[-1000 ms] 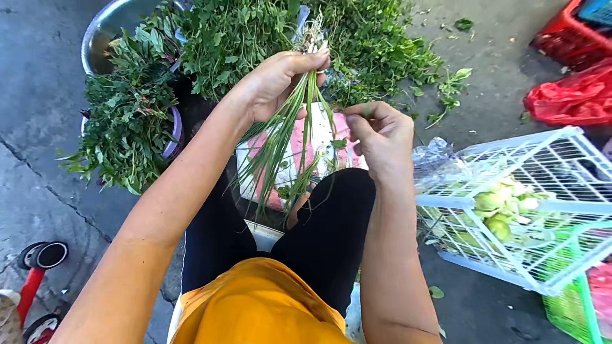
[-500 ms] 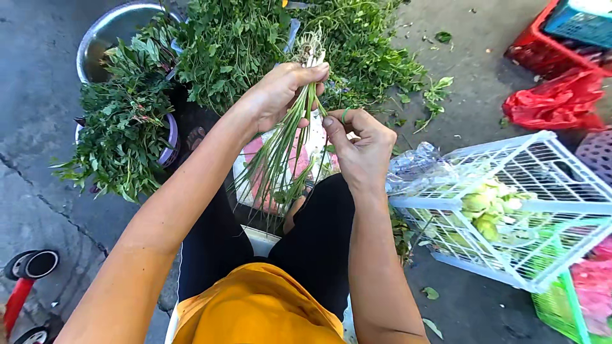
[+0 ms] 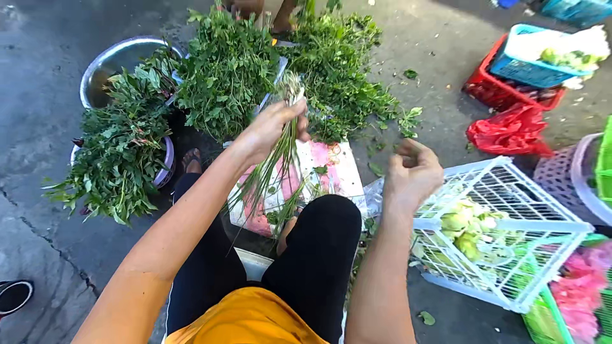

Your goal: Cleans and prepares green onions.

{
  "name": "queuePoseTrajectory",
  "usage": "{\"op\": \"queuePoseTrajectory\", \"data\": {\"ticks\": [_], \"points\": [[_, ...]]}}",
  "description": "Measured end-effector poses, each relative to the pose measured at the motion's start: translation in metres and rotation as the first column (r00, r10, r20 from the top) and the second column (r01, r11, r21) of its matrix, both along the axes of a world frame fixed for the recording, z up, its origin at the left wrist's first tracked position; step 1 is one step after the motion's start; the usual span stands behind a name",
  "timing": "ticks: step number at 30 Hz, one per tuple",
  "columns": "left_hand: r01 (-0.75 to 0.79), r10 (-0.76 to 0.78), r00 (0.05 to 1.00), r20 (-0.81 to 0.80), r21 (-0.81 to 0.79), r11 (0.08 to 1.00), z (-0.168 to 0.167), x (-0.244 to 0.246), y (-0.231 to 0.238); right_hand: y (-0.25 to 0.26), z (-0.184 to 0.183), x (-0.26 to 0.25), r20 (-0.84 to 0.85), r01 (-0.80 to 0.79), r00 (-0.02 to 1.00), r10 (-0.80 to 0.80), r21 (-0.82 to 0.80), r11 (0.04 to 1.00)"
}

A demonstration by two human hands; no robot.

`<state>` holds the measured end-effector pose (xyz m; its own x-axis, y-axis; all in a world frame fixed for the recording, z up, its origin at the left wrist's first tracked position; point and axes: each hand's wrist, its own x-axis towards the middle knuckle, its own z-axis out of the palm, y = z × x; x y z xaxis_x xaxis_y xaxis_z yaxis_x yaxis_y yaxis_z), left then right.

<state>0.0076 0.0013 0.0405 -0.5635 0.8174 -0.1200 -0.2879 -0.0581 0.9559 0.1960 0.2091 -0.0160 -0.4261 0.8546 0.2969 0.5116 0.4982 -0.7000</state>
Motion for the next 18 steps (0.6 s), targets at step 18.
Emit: {"op": "queuePoseTrajectory", "data": {"ticks": [18], "points": [[0.317, -0.531, 0.679, -0.507, -0.450, 0.835, 0.007, 0.027, 0.001, -0.069, 0.054, -0.038, 0.055, -0.722, 0.691, 0.721, -0.003, 0.692]]}}
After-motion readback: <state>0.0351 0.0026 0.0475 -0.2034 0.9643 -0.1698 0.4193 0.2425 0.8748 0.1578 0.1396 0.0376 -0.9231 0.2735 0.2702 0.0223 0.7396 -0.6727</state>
